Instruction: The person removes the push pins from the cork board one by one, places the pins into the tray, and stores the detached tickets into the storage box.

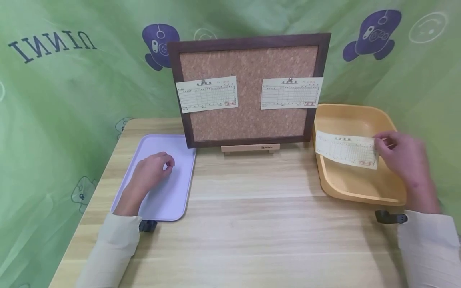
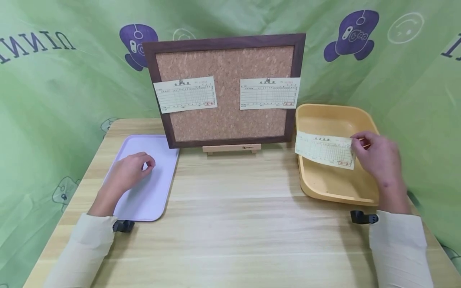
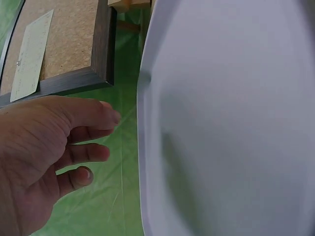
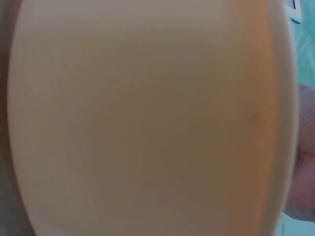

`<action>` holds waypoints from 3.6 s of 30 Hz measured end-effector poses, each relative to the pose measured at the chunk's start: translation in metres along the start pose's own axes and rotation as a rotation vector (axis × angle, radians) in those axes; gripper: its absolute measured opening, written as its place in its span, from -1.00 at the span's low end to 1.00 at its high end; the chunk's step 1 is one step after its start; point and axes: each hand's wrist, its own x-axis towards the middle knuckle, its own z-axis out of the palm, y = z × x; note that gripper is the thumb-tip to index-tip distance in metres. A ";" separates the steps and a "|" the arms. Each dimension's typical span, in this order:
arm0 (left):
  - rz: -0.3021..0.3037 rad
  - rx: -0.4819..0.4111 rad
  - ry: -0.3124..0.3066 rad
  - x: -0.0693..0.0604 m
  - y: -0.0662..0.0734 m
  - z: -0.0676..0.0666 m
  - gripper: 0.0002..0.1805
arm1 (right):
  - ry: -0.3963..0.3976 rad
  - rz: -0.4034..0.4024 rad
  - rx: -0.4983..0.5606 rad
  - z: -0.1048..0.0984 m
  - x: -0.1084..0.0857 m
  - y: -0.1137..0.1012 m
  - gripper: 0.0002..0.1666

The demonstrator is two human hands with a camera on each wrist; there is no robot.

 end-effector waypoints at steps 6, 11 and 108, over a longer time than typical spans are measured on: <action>0.001 0.015 -0.053 -0.001 -0.002 0.007 -0.94 | -0.062 0.001 -0.037 0.005 -0.002 0.004 -0.67; -0.002 0.024 -0.071 0.000 -0.002 0.010 -0.97 | -0.139 0.008 -0.051 0.009 -0.003 0.008 -0.68; 0.146 -0.612 0.820 0.118 0.078 -0.026 -0.87 | 0.053 -0.391 0.271 0.127 0.040 -0.227 -0.73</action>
